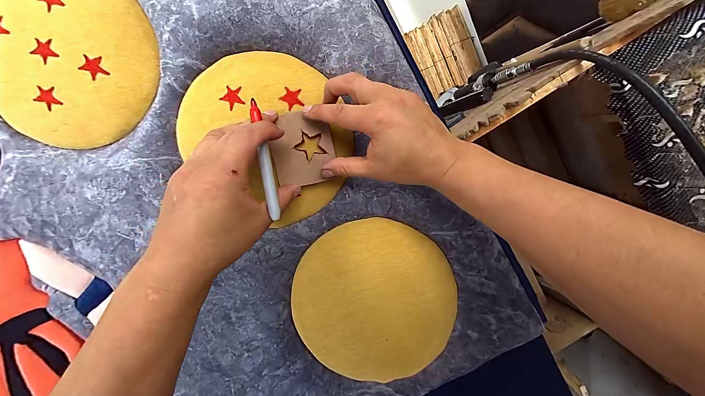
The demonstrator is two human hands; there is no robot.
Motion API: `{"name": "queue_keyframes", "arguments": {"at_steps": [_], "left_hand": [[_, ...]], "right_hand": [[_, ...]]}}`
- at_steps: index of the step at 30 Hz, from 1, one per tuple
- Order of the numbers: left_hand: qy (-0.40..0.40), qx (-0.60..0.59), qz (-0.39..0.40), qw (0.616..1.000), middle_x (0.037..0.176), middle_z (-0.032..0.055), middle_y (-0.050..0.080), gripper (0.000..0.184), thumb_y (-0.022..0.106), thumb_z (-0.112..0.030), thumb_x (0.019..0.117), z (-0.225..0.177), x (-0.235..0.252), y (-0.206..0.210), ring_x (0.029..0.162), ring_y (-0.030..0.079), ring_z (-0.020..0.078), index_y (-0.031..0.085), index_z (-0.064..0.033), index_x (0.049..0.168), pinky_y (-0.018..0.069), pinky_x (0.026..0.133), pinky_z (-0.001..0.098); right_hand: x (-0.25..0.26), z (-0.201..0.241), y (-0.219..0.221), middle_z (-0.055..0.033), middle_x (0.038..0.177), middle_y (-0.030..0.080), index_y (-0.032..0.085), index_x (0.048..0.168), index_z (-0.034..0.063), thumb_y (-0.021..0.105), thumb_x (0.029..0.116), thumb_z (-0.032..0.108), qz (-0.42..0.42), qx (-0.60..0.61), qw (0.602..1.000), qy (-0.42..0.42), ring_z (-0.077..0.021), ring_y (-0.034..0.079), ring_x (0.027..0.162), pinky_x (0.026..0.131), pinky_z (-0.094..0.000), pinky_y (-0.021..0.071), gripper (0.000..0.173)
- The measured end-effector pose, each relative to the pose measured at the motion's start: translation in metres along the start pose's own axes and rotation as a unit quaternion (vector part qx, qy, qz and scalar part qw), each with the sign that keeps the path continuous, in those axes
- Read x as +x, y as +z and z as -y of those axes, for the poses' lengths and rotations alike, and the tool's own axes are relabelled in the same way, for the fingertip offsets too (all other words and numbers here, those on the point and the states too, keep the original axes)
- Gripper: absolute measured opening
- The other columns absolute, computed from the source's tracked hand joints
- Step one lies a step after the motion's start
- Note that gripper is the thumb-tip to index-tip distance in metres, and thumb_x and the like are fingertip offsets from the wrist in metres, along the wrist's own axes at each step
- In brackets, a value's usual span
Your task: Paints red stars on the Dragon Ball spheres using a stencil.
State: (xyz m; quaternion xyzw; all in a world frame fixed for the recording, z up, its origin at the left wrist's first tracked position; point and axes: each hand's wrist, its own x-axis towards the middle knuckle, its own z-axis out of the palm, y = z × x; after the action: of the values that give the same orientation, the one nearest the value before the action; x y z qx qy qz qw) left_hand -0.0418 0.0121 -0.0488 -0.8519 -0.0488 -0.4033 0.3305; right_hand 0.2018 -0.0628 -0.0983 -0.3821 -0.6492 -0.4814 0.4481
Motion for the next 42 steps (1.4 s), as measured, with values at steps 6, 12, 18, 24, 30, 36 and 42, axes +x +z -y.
{"name": "queue_keyframes", "arguments": {"at_steps": [6, 12, 18, 24, 30, 36, 42], "left_hand": [[0.004, 0.01, -0.005, 1.0, 0.141, 0.0094, 0.063, 0.056, 0.08, -0.034, 0.0849, 0.0, -0.001, 0.003, 0.132, 0.058, 0.0313, 0.061, -0.0107, 0.132, 0.0472, 0.109, 0.0516], [0.028, 0.015, -0.017, 0.999, 0.14, 0.0118, 0.064, 0.054, 0.078, -0.035, 0.0864, 0.002, -0.002, 0.005, 0.131, 0.059, 0.0323, 0.062, -0.0093, 0.131, 0.0472, 0.109, 0.0501], [0.033, 0.024, -0.019, 0.999, 0.14, 0.012, 0.064, 0.052, 0.078, -0.034, 0.0869, 0.0, -0.002, 0.006, 0.131, 0.06, 0.0329, 0.062, -0.0085, 0.13, 0.0477, 0.108, 0.05], [-0.001, 0.007, -0.002, 1.0, 0.144, 0.0104, 0.061, 0.055, 0.078, -0.035, 0.0877, -0.003, -0.002, 0.002, 0.133, 0.058, 0.0311, 0.061, -0.0116, 0.135, 0.0474, 0.108, 0.0522], [-0.025, -0.224, -0.158, 0.961, 0.114, 0.0072, 0.073, 0.034, 0.058, -0.025, 0.1057, -0.016, 0.001, -0.005, 0.097, 0.071, 0.0144, 0.066, -0.0048, 0.132, 0.0606, 0.088, 0.0354], [-0.102, -0.297, -0.174, 0.933, 0.101, 0.0016, 0.075, 0.021, 0.061, -0.023, 0.1039, -0.026, 0.002, 0.032, 0.083, 0.073, 0.0119, 0.071, -0.007, 0.115, 0.0636, 0.075, 0.0301], [-0.023, -0.186, -0.215, 0.959, 0.112, 0.0075, 0.073, 0.026, 0.056, -0.02, 0.1065, -0.018, -0.008, 0.036, 0.1, 0.072, 0.0157, 0.067, -0.0026, 0.123, 0.0625, 0.089, 0.0351]], "right_hand": [[-0.001, -0.001, 0.001, -0.0048, 0.126, 0.066, 0.071, 0.132, 0.0213, 0.075, 0.088, 0.053, 0.002, -0.012, 1.0, -0.007, -0.0186, 0.065, 0.109, 0.088, -0.0347, 0.0569, 0.055], [-0.001, 0.0, 0.002, -0.005, 0.123, 0.067, 0.071, 0.132, 0.0211, 0.076, 0.0874, 0.053, -0.006, -0.02, 1.0, -0.014, -0.0187, 0.065, 0.105, 0.085, -0.0348, 0.0568, 0.055], [-0.002, 0.0, 0.003, -0.005, 0.123, 0.067, 0.072, 0.131, 0.021, 0.076, 0.088, 0.051, -0.003, -0.029, 0.999, -0.016, -0.0195, 0.065, 0.105, 0.085, -0.0346, 0.0561, 0.053], [0.001, 0.004, 0.004, -0.0066, 0.127, 0.066, 0.073, 0.13, 0.0221, 0.074, 0.0871, 0.052, 0.004, -0.059, 0.998, -0.009, -0.0213, 0.066, 0.099, 0.079, -0.0358, 0.0555, 0.052], [0.002, 0.005, 0.005, -0.0071, 0.131, 0.064, 0.071, 0.131, 0.0231, 0.071, 0.0889, 0.054, 0.011, -0.068, 0.998, -0.001, -0.023, 0.065, 0.1, 0.079, -0.0378, 0.0556, 0.052], [0.0, 0.005, 0.007, -0.0069, 0.127, 0.065, 0.071, 0.13, 0.0223, 0.073, 0.0872, 0.051, -0.002, -0.059, 0.998, -0.001, -0.0236, 0.065, 0.096, 0.074, -0.0395, 0.0547, 0.051], [-0.003, 0.003, 0.01, -0.0062, 0.129, 0.065, 0.071, 0.131, 0.0223, 0.073, 0.0879, 0.052, -0.017, -0.061, 0.998, -0.005, -0.022, 0.065, 0.095, 0.075, -0.0372, 0.0545, 0.052]]}}
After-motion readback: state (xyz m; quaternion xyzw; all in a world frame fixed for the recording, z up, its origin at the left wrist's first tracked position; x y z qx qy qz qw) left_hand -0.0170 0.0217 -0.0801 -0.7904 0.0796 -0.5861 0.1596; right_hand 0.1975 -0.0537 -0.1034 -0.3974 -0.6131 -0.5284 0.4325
